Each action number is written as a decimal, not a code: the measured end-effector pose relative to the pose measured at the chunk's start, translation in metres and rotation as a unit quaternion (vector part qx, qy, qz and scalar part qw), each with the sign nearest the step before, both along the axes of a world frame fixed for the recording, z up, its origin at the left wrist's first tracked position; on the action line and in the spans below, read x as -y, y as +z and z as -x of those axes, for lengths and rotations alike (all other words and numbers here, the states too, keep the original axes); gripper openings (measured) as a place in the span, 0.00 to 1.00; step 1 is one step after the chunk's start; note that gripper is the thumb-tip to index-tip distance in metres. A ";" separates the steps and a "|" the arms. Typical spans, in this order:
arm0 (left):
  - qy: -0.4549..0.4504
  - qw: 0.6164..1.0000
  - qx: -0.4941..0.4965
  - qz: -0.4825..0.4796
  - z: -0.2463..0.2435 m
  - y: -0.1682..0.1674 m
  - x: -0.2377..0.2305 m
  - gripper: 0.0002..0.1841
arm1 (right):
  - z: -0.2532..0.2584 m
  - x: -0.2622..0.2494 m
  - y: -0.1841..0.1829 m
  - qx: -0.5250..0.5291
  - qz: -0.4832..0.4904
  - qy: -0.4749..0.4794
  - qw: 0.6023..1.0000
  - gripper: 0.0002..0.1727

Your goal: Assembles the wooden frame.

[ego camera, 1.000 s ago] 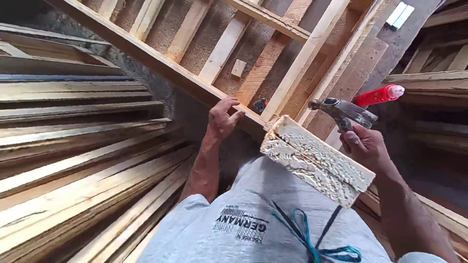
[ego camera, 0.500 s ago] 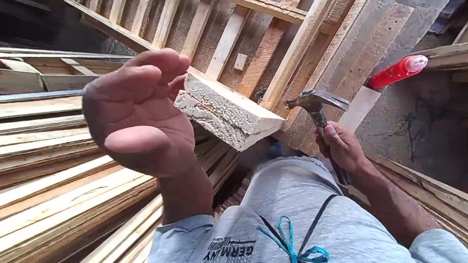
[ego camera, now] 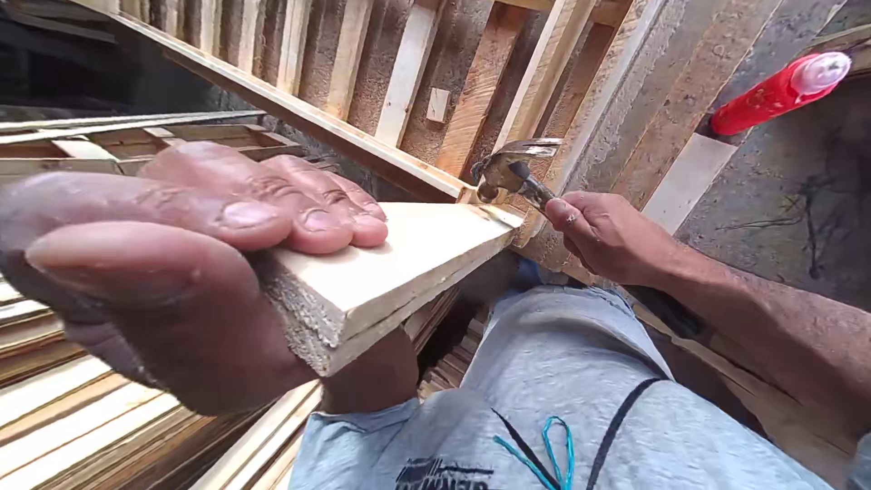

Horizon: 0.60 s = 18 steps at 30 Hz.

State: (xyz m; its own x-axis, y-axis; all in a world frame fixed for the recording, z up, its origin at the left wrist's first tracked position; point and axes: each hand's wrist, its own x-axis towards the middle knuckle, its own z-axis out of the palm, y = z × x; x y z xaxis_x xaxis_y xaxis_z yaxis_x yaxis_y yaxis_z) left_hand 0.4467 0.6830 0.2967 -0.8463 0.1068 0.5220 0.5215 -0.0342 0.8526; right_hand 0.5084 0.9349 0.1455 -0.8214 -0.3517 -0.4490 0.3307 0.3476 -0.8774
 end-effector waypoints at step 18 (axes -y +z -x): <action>-0.070 0.996 -0.021 0.058 0.004 -0.015 0.050 0.14 | -0.011 -0.050 0.000 -0.044 -0.044 0.020 0.998 0.36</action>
State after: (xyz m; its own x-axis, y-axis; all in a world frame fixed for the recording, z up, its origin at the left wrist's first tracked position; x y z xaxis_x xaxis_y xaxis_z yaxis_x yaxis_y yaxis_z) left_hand 0.4429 0.6329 0.2820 -0.7965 0.2840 0.5338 0.5536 -0.0125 0.8327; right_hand 0.5196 0.9845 0.1459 -0.8454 -0.3468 -0.4062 0.2385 0.4355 -0.8680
